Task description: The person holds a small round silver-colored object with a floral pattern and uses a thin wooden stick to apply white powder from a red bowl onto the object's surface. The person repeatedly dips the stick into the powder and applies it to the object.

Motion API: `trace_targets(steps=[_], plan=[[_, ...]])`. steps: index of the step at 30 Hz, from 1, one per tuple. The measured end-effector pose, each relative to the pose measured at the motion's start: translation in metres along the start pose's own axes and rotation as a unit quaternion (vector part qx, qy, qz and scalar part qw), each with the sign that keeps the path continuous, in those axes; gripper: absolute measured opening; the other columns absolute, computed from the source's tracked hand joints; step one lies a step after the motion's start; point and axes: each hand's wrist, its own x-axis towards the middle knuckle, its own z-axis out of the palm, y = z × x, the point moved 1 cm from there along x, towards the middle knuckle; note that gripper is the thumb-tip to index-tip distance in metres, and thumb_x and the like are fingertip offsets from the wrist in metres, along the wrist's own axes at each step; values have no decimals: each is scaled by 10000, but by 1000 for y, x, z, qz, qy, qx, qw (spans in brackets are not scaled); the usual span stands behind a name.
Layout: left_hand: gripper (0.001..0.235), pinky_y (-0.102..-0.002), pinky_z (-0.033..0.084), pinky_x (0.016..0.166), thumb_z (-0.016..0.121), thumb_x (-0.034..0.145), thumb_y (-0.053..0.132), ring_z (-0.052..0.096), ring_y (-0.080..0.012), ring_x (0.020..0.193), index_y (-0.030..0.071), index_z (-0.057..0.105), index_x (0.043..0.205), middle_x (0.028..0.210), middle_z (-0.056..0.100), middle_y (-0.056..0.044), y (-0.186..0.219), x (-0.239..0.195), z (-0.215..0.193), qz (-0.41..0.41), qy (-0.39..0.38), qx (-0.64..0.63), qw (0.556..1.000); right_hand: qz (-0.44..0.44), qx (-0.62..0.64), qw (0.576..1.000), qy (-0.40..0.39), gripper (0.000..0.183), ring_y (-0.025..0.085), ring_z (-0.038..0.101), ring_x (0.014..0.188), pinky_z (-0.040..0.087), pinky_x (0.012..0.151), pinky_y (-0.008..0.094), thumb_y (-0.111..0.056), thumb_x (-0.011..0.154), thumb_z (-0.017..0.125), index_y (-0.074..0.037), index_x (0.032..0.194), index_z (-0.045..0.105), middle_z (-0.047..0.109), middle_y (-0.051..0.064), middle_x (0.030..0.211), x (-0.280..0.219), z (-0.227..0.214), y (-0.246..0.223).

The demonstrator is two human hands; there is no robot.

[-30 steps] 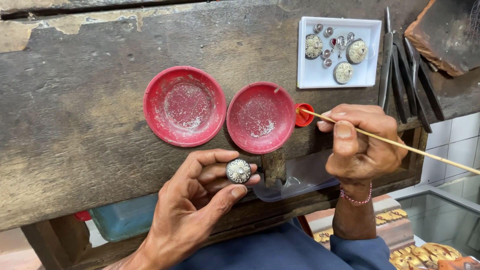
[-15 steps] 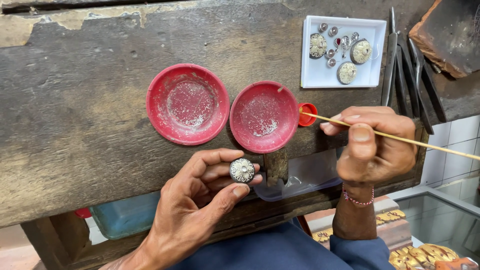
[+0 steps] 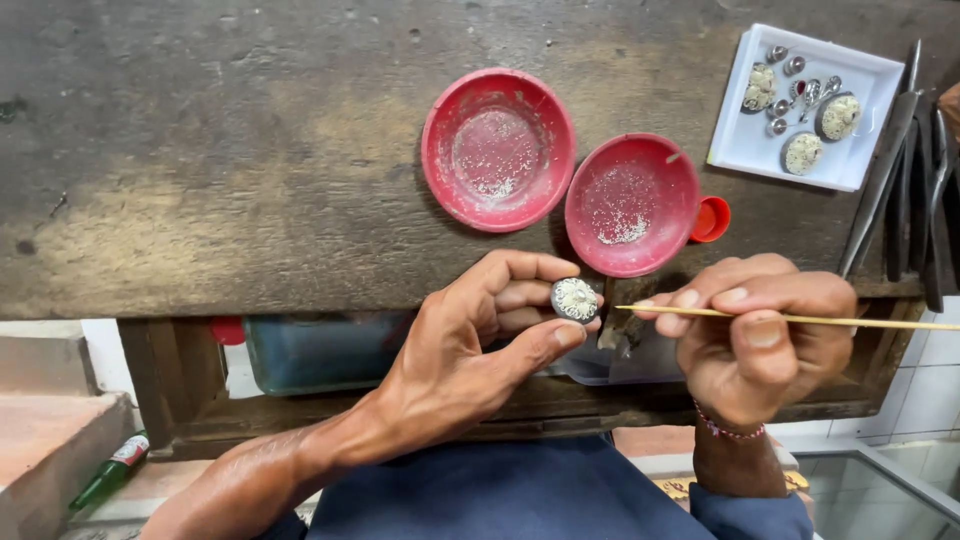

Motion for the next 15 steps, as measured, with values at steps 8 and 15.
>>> trace_targets(steps=[8,15], plan=[[356,-236,612,824,724,924,106,748,-111,937,44,549,1228,1063,772,-90,-4,0,0,11,20,17,1000,-37,-19,999,-34,167,224,625,536,681,565,367,-196,1036,528,-42,974,507,549,172,690,-4,5,8],[362,-226,598,773,739,907,118,724,-87,891,49,549,1207,1043,768,-72,-4,1,0,-5,22,24,999,-64,-23,997,-44,162,229,648,514,639,514,355,-176,1014,535,-32,943,519,584,151,652,-4,7,14]])
